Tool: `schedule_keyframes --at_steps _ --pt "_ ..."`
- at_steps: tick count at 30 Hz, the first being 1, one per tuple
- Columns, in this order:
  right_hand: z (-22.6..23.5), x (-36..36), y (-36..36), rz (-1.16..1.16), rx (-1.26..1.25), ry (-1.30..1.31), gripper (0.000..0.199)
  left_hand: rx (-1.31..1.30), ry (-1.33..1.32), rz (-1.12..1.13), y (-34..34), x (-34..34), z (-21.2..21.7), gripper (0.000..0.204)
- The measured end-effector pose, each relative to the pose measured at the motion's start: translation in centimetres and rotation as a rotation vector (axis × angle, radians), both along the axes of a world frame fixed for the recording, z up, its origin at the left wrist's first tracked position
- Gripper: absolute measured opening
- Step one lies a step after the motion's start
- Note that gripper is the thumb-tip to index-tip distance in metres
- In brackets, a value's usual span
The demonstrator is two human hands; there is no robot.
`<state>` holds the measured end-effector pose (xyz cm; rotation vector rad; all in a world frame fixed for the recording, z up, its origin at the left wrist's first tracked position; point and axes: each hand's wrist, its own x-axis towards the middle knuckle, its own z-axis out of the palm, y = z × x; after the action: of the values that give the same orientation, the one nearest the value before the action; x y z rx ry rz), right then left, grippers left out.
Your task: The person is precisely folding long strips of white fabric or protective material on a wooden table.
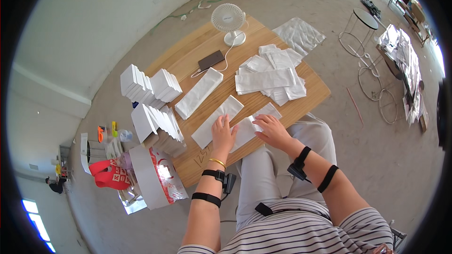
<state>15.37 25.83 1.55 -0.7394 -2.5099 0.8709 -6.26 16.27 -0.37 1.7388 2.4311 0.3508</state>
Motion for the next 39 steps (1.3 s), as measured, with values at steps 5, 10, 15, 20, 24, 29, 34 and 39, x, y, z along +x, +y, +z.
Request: schedule_keyframes --at_steps 5,10,15,20,24,29,34,39 --pt "0.0 -5.1 0.7 -0.021 0.042 -0.065 0.044 0.175 -0.044 0.085 -0.7 -1.0 -0.2 0.054" --pt "-1.3 -8.7 0.8 0.011 0.168 -0.209 0.054 0.226 -0.067 0.207 -4.5 -2.1 -0.2 0.051" --pt "-2.0 -10.2 -0.5 0.036 0.309 -0.458 0.065 0.227 -0.062 0.222 -8.2 -3.1 -1.4 0.049" --pt "-3.2 -10.4 -0.6 0.016 0.376 -0.453 0.066 0.25 -0.085 0.212 -7.8 -2.5 -1.2 0.048" --pt "-2.3 -11.0 -1.2 -0.003 0.417 -0.326 0.062 0.279 -0.101 0.235 -8.4 -2.7 -0.7 0.048" --pt "-0.9 -10.1 -0.4 -0.066 0.344 -0.212 0.053 0.314 -0.152 0.181 -6.6 -1.4 0.9 0.049" --pt "7.6 -10.5 -0.7 -0.071 -0.316 0.041 0.027 0.353 -0.054 0.292 -8.9 -2.2 -0.3 0.047" --pt "24.7 -5.0 -4.6 0.794 -1.031 0.463 0.009 0.356 -0.108 0.382 -12.2 -2.6 -1.1 0.043"
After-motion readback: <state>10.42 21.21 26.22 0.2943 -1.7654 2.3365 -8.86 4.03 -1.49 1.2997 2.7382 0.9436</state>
